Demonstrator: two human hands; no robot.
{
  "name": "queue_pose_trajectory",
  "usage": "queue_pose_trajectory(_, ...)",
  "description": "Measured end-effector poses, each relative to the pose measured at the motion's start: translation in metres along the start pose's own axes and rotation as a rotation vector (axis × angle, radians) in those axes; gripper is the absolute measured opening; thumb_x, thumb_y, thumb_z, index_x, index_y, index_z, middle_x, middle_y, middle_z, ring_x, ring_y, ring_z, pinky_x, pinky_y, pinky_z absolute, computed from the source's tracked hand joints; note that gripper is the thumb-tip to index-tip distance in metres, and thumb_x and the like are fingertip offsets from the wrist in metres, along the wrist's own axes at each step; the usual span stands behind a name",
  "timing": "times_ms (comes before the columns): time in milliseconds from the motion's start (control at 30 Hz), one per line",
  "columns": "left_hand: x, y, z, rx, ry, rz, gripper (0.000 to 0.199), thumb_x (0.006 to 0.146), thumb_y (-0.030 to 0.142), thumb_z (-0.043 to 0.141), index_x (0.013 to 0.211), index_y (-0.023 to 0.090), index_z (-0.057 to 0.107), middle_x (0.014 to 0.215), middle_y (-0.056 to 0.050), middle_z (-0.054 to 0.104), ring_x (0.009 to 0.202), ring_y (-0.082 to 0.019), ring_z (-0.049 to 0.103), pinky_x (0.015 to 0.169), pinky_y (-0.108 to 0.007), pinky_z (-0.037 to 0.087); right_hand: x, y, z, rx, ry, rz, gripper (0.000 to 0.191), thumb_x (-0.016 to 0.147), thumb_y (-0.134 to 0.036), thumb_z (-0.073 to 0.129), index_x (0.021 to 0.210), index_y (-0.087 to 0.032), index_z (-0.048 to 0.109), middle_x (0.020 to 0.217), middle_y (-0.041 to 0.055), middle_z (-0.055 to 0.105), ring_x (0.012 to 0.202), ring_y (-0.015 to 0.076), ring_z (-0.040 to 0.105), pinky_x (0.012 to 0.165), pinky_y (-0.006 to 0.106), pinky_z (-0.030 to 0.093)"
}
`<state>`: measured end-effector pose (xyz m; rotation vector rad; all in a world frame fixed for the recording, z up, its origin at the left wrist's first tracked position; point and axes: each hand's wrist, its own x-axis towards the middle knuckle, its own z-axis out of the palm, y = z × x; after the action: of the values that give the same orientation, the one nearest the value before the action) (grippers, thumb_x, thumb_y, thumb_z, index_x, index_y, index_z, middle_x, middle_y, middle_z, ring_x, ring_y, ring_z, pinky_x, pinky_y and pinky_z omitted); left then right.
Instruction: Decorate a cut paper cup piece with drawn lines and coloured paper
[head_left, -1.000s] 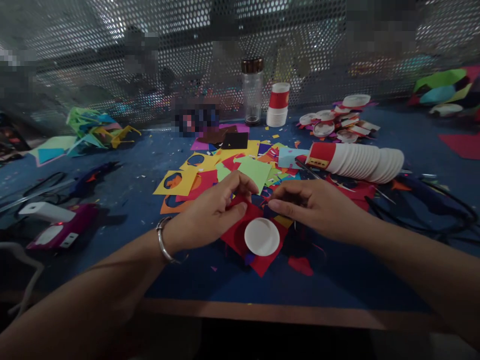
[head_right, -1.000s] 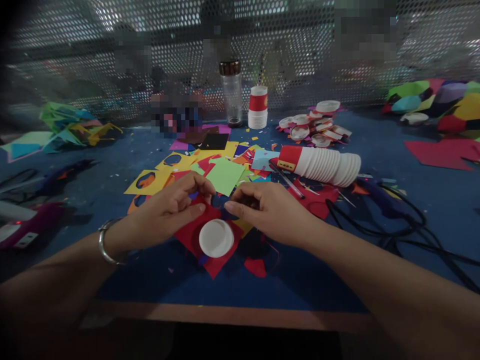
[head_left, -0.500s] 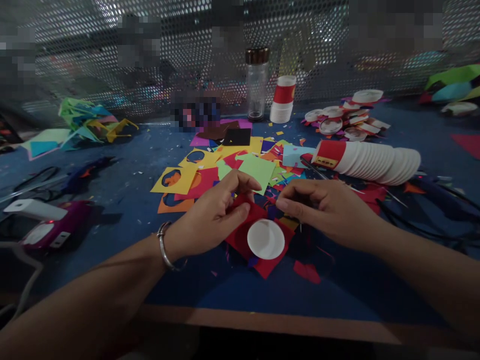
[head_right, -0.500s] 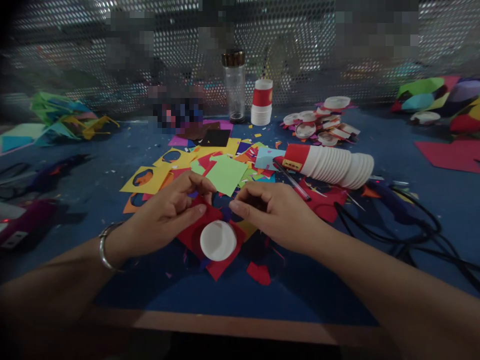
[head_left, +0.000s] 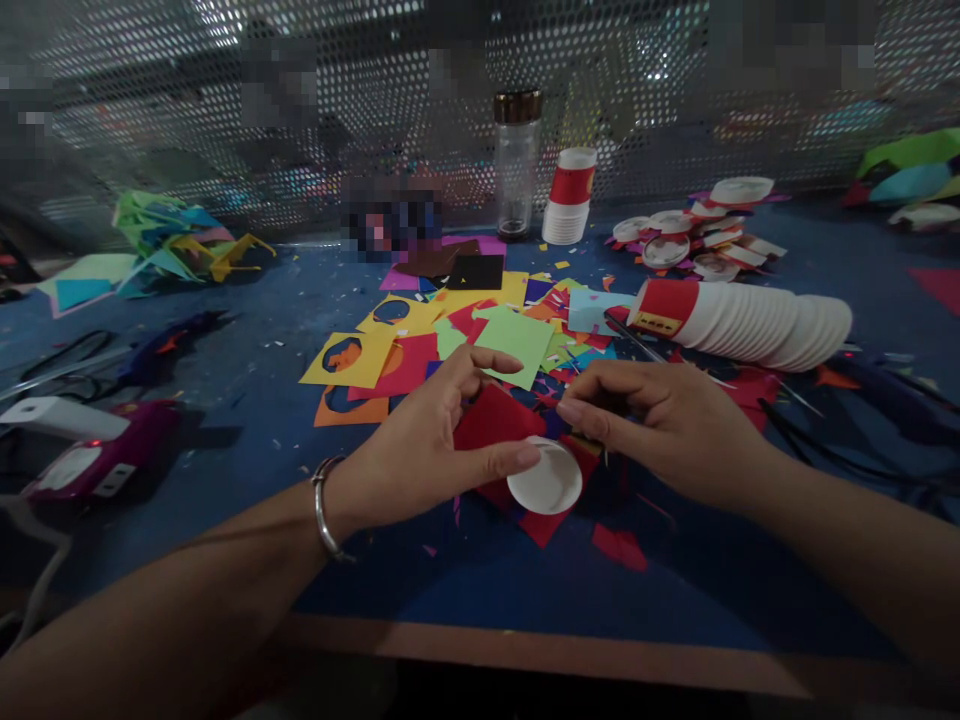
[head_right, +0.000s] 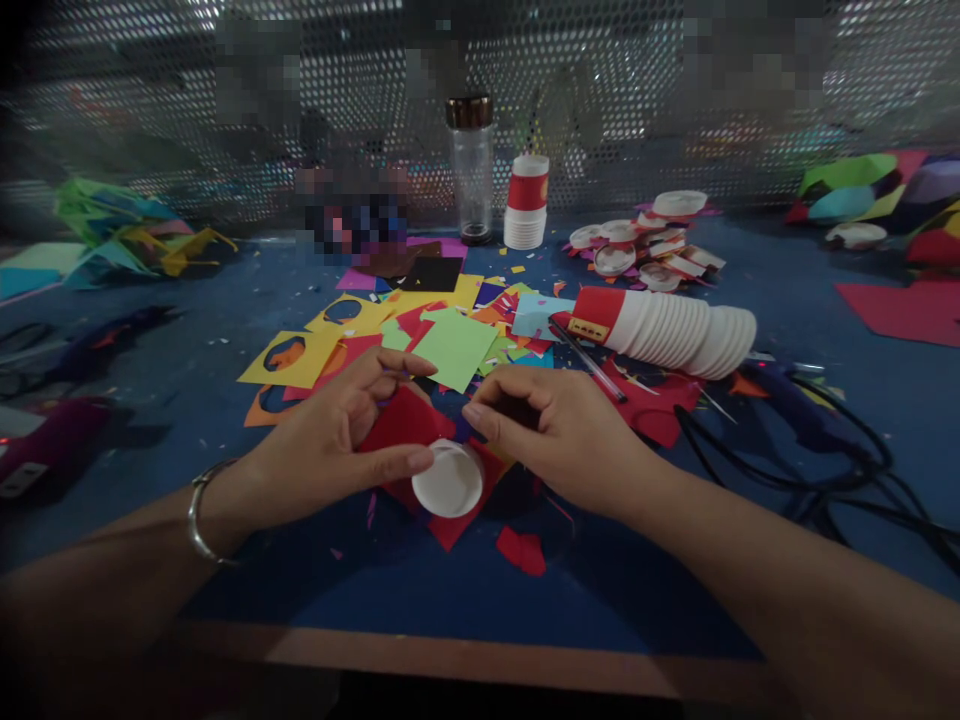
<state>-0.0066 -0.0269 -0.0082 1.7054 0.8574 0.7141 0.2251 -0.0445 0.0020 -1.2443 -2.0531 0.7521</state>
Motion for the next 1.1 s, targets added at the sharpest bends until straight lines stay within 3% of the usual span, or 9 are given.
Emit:
queue_pose_trajectory(133,-0.0027,0.0028,0.0013,0.044,-0.005,-0.034,0.064,0.077,0.033,0.082,0.129,0.022,0.047,0.093,0.000,0.060,0.077,-0.015,0.060,0.074,-0.031,0.048,0.0001,-0.0008,0.0010,-0.019,0.021,-0.024,0.023,0.093,-0.031,0.060,0.075,-0.020,0.065,0.064,-0.0033,0.064,0.056,0.0096,0.055,0.053,0.022,0.039)
queue_pose_trajectory(600,-0.0011,0.0031,0.0002,0.010,0.009,-0.076,0.070,0.076,0.034,0.082,0.133,0.022,0.044,0.090,0.000,0.062,0.076,-0.016,0.062,0.071,-0.031,0.051,-0.0007,-0.0009,0.0018,-0.027,-0.013,-0.046,0.021,0.094,-0.030,0.059,0.076,-0.020,0.065,0.065,-0.0026,0.066,0.057,0.0103,0.057,0.054,0.023,0.040)
queue_pose_trajectory(800,0.0000,0.0019,-0.0015,0.049,0.000,-0.068,0.067,0.075,0.033,0.083,0.131,0.022,0.048,0.119,-0.008,0.062,0.107,-0.022,0.062,0.091,-0.035,0.051,-0.0011,0.0000,0.0020,-0.044,-0.013,-0.037,0.022,0.095,-0.033,0.058,0.078,-0.020,0.067,0.070,-0.0010,0.068,0.061,0.0110,0.059,0.056,0.023,0.041)
queue_pose_trajectory(967,0.0009,0.0003,-0.0007,-0.061,-0.065,-0.114,0.069,0.074,0.032,0.083,0.132,0.021,0.046,0.115,-0.008,0.064,0.091,-0.018,0.065,0.085,-0.035,0.053,-0.0014,0.0016,0.0031,-0.039,-0.041,-0.021,0.025,0.094,-0.036,0.058,0.077,-0.020,0.067,0.070,0.0000,0.068,0.062,0.0129,0.059,0.058,0.025,0.041)
queue_pose_trajectory(1100,0.0017,0.0009,-0.0012,-0.067,-0.046,-0.130,0.068,0.073,0.030,0.084,0.130,0.020,0.047,0.106,-0.005,0.065,0.088,-0.017,0.064,0.082,-0.033,0.052,-0.0009,0.0025,0.0023,-0.012,-0.040,-0.007,0.027,0.095,-0.037,0.057,0.075,-0.020,0.065,0.067,-0.0007,0.066,0.059,0.0116,0.056,0.055,0.024,0.040)
